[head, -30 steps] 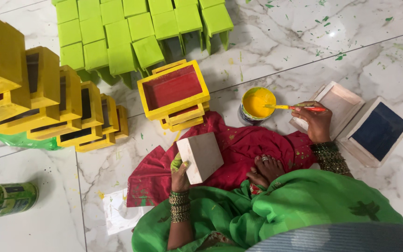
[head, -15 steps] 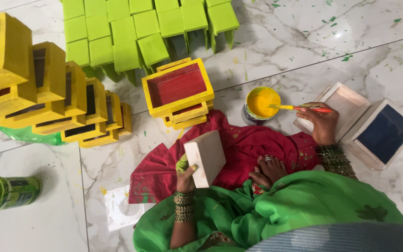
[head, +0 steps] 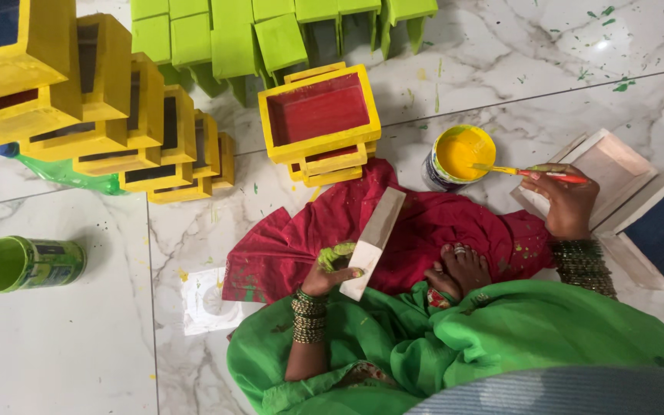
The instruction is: The person sits on the floor and paints small wooden drawer boxes yellow using a brush, dipping the brush into an open paint can. They hold each box on their lap, turn it to coat its sides and edges, and stack finished boxes with others already painted yellow, green, red and blue.
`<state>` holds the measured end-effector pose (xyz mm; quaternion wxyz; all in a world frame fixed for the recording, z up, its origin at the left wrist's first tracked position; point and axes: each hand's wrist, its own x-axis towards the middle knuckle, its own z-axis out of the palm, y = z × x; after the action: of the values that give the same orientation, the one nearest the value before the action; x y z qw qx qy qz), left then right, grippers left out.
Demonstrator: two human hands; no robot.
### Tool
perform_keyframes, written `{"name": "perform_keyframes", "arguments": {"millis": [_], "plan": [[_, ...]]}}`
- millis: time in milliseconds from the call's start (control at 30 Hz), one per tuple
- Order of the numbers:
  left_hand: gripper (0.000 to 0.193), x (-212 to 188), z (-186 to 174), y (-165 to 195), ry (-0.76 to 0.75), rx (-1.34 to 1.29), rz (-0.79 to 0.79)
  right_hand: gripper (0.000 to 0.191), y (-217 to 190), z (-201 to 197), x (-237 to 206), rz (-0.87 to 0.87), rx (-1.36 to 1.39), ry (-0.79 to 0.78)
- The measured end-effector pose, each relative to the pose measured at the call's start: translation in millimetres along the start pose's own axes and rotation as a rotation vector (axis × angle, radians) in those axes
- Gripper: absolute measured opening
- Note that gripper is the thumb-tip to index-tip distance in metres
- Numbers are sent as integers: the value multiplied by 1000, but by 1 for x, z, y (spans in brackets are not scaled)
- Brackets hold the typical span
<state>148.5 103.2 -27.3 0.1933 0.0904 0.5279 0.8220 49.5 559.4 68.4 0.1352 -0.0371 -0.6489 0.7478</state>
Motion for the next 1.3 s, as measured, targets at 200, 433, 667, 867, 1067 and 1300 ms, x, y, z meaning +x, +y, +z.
{"name": "perform_keyframes", "arguments": {"millis": [200, 433, 667, 867, 1067, 1300], "plan": [[22, -4, -20, 14, 287, 75, -1, 11, 4, -2, -1, 26, 38, -112], [43, 6, -29, 7, 852, 222, 200, 14, 7, 1, -5, 60, -17, -130], [33, 12, -15, 4, 1045, 390, 295, 16, 9, -5, -6, 86, 109, -101], [39, 7, -11, 3, 945, 379, 143, 13, 20, -5, -6, 25, 51, -59], [34, 3, -2, 13, 767, 584, 376, 5, 5, 11, -8, -61, 141, -166], [31, 2, -5, 3, 764, 707, 355, 10, -13, 80, -43, 87, 207, -465]]}}
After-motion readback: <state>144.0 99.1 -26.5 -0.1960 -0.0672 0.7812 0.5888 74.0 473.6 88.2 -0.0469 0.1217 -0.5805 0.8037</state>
